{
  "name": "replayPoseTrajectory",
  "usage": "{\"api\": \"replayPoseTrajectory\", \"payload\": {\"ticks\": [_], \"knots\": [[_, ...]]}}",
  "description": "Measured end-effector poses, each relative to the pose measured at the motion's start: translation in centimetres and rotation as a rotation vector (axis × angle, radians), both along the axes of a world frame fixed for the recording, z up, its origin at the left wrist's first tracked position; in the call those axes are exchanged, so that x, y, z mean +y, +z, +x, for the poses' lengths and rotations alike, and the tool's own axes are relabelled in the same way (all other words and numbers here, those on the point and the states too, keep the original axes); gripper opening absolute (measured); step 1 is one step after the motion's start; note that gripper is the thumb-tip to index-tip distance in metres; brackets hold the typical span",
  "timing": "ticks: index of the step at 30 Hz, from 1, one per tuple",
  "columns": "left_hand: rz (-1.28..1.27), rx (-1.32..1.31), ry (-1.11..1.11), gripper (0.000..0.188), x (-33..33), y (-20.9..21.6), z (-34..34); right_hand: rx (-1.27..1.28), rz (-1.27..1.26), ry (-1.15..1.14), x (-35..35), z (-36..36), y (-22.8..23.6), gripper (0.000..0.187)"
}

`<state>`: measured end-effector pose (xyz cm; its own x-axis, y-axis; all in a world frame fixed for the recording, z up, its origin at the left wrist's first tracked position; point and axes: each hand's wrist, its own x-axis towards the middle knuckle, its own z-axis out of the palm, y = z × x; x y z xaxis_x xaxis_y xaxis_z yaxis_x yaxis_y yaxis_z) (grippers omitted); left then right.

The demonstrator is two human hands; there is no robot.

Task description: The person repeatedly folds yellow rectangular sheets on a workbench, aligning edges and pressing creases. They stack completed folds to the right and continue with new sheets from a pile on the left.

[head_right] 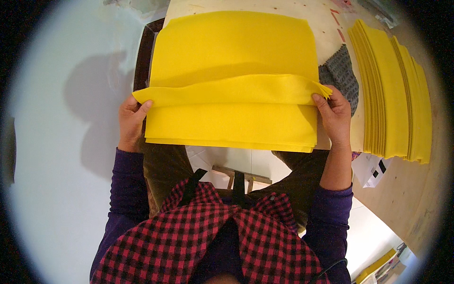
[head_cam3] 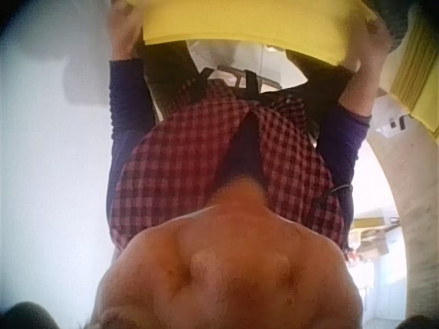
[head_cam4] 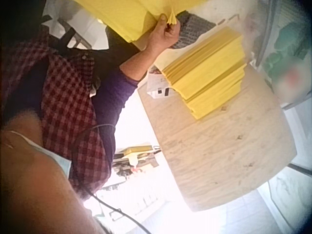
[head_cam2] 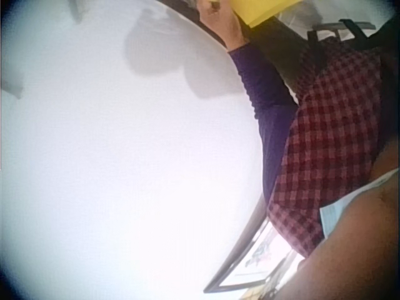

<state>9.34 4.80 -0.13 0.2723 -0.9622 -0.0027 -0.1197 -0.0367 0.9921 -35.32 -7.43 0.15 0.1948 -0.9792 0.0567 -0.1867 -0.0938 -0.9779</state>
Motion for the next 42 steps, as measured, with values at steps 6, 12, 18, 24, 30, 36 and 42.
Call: {"api": "replayPoseTrajectory", "payload": {"ticks": [6,12,18,24,30,36,42], "knots": [[0.019,0.089,-0.008,0.020,0.1,-0.4,0.0,0.028,0.050,0.012,0.3,0.1,0.5,0.014],[-0.156,-0.018,-0.172,0.026,0.2,-1.2,1.0,0.080,-0.043,0.256,0.2,-0.6,0.8,0.024],[-0.144,-0.043,-0.203,0.027,0.6,-1.6,1.1,0.069,0.017,0.255,0.2,-0.8,0.6,0.027],[-0.130,-0.026,-0.190,0.026,0.4,-1.4,0.9,0.073,0.016,0.258,0.2,-0.6,0.7,0.028],[-0.157,-0.111,-0.185,0.021,0.3,-1.3,1.2,0.116,-0.058,0.279,0.0,-0.9,0.5,0.025],[-0.034,-0.033,-0.089,0.021,0.2,-1.0,0.8,0.119,-0.115,0.271,-0.2,-1.0,0.3,0.017],[0.125,0.152,0.013,0.026,-0.2,-0.6,0.3,0.075,0.140,-0.013,0.4,-0.5,0.0,0.016]]}}
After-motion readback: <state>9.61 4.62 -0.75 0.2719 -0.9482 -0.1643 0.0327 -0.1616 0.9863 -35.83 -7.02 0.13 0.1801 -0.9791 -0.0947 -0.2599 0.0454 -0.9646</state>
